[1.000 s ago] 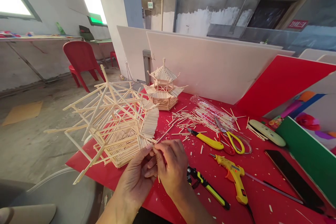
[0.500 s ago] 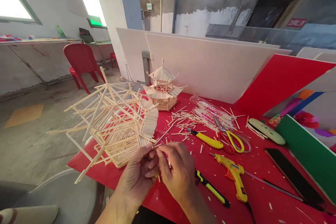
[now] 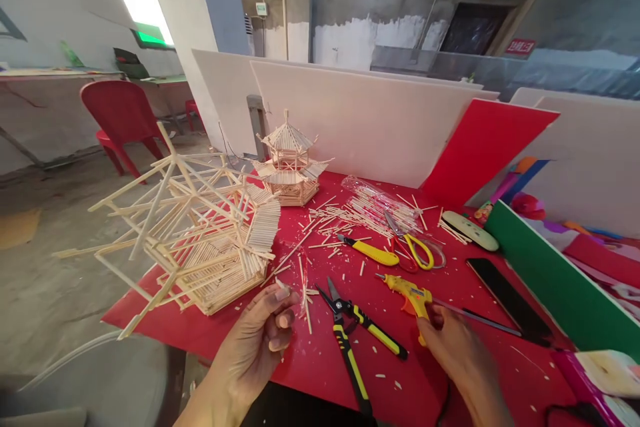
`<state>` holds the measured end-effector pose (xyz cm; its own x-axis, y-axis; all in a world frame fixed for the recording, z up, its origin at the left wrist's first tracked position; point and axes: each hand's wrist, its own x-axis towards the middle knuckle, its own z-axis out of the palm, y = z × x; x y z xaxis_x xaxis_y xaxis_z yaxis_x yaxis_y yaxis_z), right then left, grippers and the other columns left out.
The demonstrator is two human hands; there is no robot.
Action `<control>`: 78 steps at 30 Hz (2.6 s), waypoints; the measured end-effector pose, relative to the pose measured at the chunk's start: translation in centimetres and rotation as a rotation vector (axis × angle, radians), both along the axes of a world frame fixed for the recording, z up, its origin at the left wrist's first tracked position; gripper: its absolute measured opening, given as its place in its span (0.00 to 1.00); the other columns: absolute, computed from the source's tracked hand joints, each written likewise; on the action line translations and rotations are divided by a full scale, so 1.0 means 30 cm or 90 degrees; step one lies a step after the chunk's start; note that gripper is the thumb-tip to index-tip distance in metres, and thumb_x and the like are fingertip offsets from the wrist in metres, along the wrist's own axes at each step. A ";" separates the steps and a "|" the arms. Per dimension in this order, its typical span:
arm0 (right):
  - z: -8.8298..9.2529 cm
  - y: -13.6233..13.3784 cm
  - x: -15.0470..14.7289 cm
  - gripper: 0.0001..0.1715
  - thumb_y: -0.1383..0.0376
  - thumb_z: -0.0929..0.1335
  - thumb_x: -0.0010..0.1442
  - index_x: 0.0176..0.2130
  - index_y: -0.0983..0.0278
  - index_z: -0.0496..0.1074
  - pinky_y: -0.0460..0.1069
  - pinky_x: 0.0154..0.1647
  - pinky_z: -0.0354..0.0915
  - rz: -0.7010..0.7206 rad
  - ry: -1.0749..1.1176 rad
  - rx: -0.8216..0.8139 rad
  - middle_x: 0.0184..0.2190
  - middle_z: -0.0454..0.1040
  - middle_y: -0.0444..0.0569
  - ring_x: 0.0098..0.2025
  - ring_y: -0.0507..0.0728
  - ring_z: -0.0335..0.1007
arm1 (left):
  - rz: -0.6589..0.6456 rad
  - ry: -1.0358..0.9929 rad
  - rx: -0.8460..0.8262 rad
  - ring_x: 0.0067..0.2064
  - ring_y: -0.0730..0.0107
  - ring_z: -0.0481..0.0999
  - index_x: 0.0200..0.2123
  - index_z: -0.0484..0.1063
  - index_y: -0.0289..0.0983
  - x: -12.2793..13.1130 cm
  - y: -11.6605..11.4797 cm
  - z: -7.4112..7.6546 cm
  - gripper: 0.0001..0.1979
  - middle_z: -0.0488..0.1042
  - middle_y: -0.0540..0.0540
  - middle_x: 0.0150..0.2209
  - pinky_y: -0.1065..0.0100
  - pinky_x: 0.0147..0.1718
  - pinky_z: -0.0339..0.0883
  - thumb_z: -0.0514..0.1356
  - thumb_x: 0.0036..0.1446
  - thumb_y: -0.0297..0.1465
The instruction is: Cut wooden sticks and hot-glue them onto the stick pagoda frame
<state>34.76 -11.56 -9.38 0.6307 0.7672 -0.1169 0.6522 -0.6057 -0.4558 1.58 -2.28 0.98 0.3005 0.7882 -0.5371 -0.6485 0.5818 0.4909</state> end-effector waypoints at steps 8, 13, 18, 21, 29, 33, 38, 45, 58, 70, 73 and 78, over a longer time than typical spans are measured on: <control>0.035 0.049 -0.044 0.14 0.53 0.66 0.48 0.31 0.59 0.75 0.54 0.27 0.66 -0.028 0.084 0.042 0.24 0.77 0.50 0.28 0.66 0.77 | 0.078 -0.001 0.041 0.21 0.76 0.72 0.28 0.74 0.32 -0.047 -0.015 -0.008 0.15 0.77 0.46 0.24 0.80 0.13 0.58 0.75 0.36 0.24; 0.124 0.010 -0.176 0.28 0.50 0.66 0.55 0.51 0.61 0.67 0.52 0.30 0.70 -0.018 0.173 0.206 0.34 0.79 0.52 0.31 0.63 0.77 | 0.075 -0.015 0.043 0.21 0.77 0.72 0.29 0.76 0.31 -0.053 -0.013 -0.018 0.15 0.77 0.46 0.23 0.80 0.13 0.59 0.75 0.36 0.23; 0.309 0.031 -0.414 0.24 0.48 0.65 0.59 0.48 0.59 0.67 0.48 0.29 0.70 0.132 0.115 0.347 0.31 0.76 0.47 0.33 0.59 0.76 | 0.012 -0.033 0.067 0.21 0.78 0.72 0.28 0.77 0.30 -0.053 -0.019 -0.012 0.15 0.77 0.45 0.24 0.81 0.14 0.59 0.76 0.35 0.25; 0.366 0.070 -0.513 0.25 0.45 0.70 0.54 0.41 0.60 0.70 0.47 0.23 0.66 0.197 -0.066 0.394 0.25 0.74 0.45 0.24 0.56 0.71 | -0.010 -0.049 0.072 0.21 0.79 0.71 0.28 0.78 0.30 -0.061 -0.023 -0.013 0.16 0.77 0.45 0.24 0.81 0.13 0.59 0.77 0.34 0.27; 0.358 0.131 -0.573 0.20 0.48 0.69 0.58 0.34 0.62 0.70 0.48 0.19 0.59 0.244 -0.358 0.499 0.24 0.76 0.47 0.18 0.52 0.67 | -0.012 -0.073 0.066 0.21 0.79 0.71 0.28 0.79 0.29 -0.082 -0.023 -0.015 0.16 0.78 0.44 0.24 0.82 0.13 0.59 0.77 0.33 0.25; 0.366 0.149 -0.575 0.18 0.50 0.68 0.59 0.34 0.62 0.70 0.48 0.20 0.58 0.239 -0.394 0.499 0.23 0.75 0.47 0.18 0.53 0.66 | -0.005 -0.080 0.067 0.21 0.78 0.71 0.28 0.79 0.29 -0.076 -0.016 -0.013 0.16 0.77 0.45 0.22 0.81 0.13 0.59 0.77 0.34 0.26; 0.387 0.204 -0.585 0.18 0.51 0.68 0.59 0.36 0.64 0.71 0.49 0.22 0.57 0.240 -0.446 0.496 0.25 0.76 0.48 0.20 0.54 0.69 | 0.051 -0.091 0.048 0.21 0.79 0.72 0.28 0.77 0.30 -0.048 0.014 -0.020 0.13 0.77 0.46 0.23 0.81 0.13 0.59 0.75 0.38 0.25; 0.430 0.265 -0.614 0.11 0.57 0.68 0.59 0.37 0.63 0.71 0.47 0.23 0.57 0.310 -0.543 0.532 0.25 0.77 0.44 0.24 0.53 0.72 | 0.141 -0.114 0.027 0.20 0.81 0.70 0.31 0.76 0.30 -0.006 0.045 -0.030 0.11 0.76 0.48 0.24 0.82 0.13 0.58 0.73 0.44 0.25; 0.439 0.279 -0.626 0.09 0.60 0.69 0.59 0.36 0.64 0.72 0.49 0.27 0.57 0.341 -0.627 0.505 0.26 0.75 0.44 0.25 0.54 0.69 | 0.153 -0.131 -0.005 0.19 0.81 0.69 0.30 0.76 0.30 0.007 0.034 -0.028 0.12 0.76 0.48 0.24 0.81 0.12 0.56 0.74 0.42 0.26; 0.441 0.275 -0.617 0.09 0.60 0.69 0.60 0.36 0.64 0.73 0.48 0.27 0.57 0.352 -0.646 0.517 0.27 0.77 0.45 0.26 0.54 0.69 | 0.163 -0.154 0.003 0.19 0.82 0.68 0.30 0.77 0.29 0.008 0.039 -0.032 0.13 0.76 0.48 0.24 0.81 0.12 0.56 0.74 0.41 0.27; 0.443 0.277 -0.618 0.08 0.61 0.69 0.60 0.36 0.63 0.73 0.48 0.28 0.57 0.356 -0.635 0.518 0.26 0.75 0.43 0.26 0.54 0.68 | 0.160 -0.153 0.003 0.20 0.82 0.69 0.30 0.76 0.30 0.007 0.038 -0.030 0.13 0.76 0.48 0.25 0.81 0.12 0.56 0.74 0.41 0.27; 0.441 0.284 -0.617 0.07 0.61 0.69 0.59 0.35 0.63 0.73 0.48 0.29 0.57 0.354 -0.637 0.510 0.27 0.76 0.44 0.25 0.54 0.69 | 0.154 -0.142 -0.001 0.19 0.82 0.68 0.31 0.76 0.30 0.009 0.026 -0.030 0.12 0.76 0.48 0.24 0.81 0.12 0.56 0.74 0.42 0.27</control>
<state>16.24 -3.04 3.85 -0.2207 0.5843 0.7810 0.9687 0.0376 0.2456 1.85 -1.50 0.07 0.2147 0.8504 -0.4803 -0.8593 0.3982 0.3210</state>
